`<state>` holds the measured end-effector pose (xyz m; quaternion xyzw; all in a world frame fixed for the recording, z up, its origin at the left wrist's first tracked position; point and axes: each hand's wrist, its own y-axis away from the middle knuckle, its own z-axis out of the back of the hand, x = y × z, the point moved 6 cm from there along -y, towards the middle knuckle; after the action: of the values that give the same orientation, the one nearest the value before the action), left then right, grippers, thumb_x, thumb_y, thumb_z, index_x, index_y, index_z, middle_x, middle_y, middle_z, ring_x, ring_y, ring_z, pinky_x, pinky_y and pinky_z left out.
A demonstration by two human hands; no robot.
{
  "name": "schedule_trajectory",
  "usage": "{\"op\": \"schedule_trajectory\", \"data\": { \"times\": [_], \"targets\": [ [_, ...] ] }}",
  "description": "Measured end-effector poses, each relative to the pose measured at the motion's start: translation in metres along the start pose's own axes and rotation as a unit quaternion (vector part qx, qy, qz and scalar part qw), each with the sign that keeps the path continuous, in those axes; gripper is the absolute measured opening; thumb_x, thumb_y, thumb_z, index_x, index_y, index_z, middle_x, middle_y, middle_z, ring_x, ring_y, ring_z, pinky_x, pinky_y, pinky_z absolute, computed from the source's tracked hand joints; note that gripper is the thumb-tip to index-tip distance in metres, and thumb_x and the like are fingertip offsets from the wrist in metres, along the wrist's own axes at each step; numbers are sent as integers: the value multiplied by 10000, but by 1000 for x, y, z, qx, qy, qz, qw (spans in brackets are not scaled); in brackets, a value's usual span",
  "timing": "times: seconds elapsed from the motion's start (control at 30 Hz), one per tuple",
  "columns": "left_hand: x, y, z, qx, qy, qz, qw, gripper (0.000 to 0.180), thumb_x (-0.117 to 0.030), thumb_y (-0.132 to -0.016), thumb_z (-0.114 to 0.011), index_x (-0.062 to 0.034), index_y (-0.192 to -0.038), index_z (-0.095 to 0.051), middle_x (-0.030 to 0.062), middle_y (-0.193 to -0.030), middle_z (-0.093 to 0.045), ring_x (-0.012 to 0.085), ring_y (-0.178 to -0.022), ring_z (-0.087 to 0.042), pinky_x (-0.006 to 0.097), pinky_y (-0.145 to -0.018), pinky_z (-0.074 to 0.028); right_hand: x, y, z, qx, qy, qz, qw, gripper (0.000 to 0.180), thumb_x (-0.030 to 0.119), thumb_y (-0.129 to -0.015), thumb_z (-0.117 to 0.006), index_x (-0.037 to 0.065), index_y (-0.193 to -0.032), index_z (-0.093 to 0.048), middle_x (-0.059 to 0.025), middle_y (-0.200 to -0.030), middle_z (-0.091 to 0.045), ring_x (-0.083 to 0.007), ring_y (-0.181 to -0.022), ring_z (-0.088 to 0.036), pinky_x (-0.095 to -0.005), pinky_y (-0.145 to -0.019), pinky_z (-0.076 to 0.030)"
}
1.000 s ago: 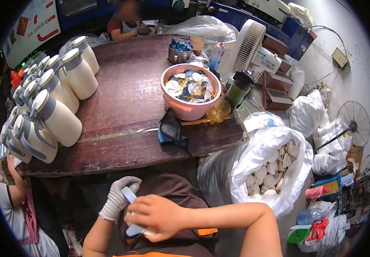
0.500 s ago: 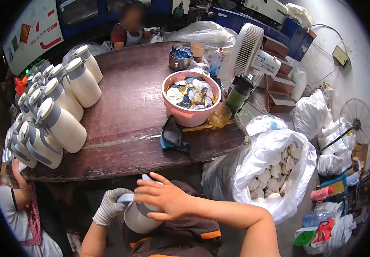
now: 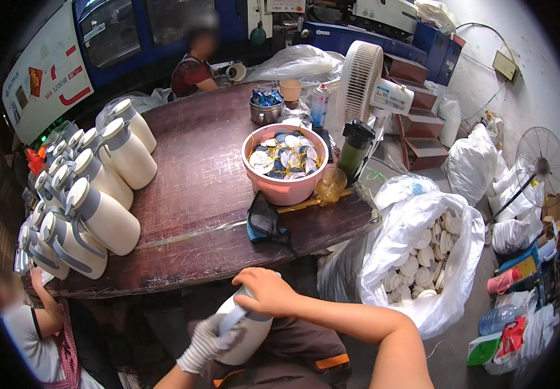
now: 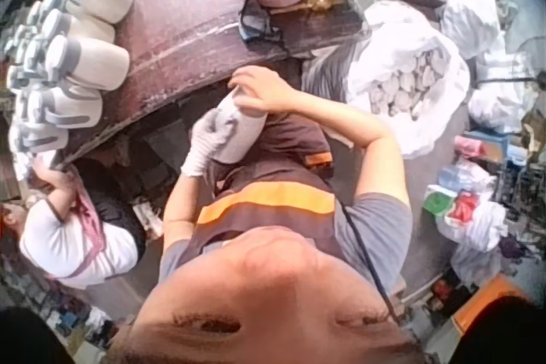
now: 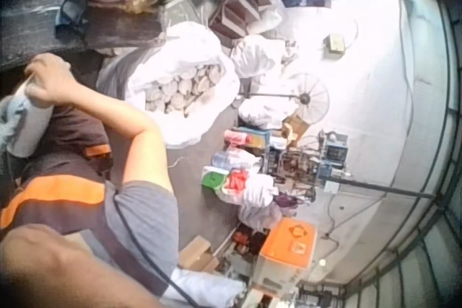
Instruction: The person assembles white plastic pitchers by inserting a small white circular component into the spout and then securing the lid. They handle the pitchers one at a time, placing the finished units on a wooden table.
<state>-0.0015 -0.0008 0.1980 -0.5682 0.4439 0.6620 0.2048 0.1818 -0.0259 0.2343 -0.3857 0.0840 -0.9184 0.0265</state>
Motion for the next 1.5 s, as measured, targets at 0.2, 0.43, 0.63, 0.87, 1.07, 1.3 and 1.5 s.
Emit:
{"op": "schedule_trajectory", "data": {
  "times": [0.2,0.43,0.63,0.87,1.07,1.3,1.5],
  "targets": [
    [-22,10,23,-14,24,2,1000,427,-161,-794,-766,-7,-1155,-598,31,-974,-655,100,-893,-601,254,-824,-492,34,17,9,-8,41,130,991,395,373,-915,-557,95,-1195,-558,-185,-1184,-542,-365,-1104,-526,-445,-949,-425],
    [0,7,-5,-10,-47,-13,999,501,-208,-802,-746,-56,-1244,-569,37,-957,-654,122,-882,-617,280,-841,-492,-3,3,-2,37,69,-131,988,469,462,-933,-491,96,-1208,-593,-192,-1120,-610,-369,-1052,-579,-454,-906,-469],
    [-3,-21,72,-118,-12,-112,987,310,18,-812,-652,-49,-1115,-638,24,-1019,-648,101,-934,-588,254,-817,-492,89,32,5,123,47,197,972,712,615,-905,-463,161,-1447,-382,-326,-1454,-287,-483,-1343,-302,-512,-1100,-270],
    [-17,-20,54,-112,-8,-79,991,177,-17,-870,-617,-23,-1040,-669,36,-956,-678,110,-864,-608,251,-776,-502,128,35,-13,91,25,360,928,614,588,-866,-519,115,-1257,-545,-165,-1288,-518,-349,-1234,-460,-536,-1003,-329],
    [-31,21,35,5,28,78,997,328,-179,-814,-719,-14,-1085,-636,31,-871,-667,88,-751,-608,241,-670,-498,61,1,7,32,17,113,993,599,528,-918,-498,87,-1325,-497,-143,-1154,-586,-302,-1103,-544,-409,-908,-411],
    [-47,31,-15,144,202,155,956,399,-271,-803,-710,41,-1038,-631,107,-760,-657,128,-516,-548,234,-514,-442,55,-8,18,60,-14,124,990,622,522,-917,-517,63,-1335,-497,-173,-1207,-580,-318,-1148,-533,-393,-978,-398],
    [-59,11,-14,4,327,56,943,370,-309,-907,-626,29,-1049,-575,27,-536,-473,126,-405,-424,271,-433,-398,-4,-51,124,-141,2,66,988,476,341,-842,-668,26,-1191,-594,-182,-1154,-622,-341,-1079,-594,-415,-934,-461]
  ]
}}
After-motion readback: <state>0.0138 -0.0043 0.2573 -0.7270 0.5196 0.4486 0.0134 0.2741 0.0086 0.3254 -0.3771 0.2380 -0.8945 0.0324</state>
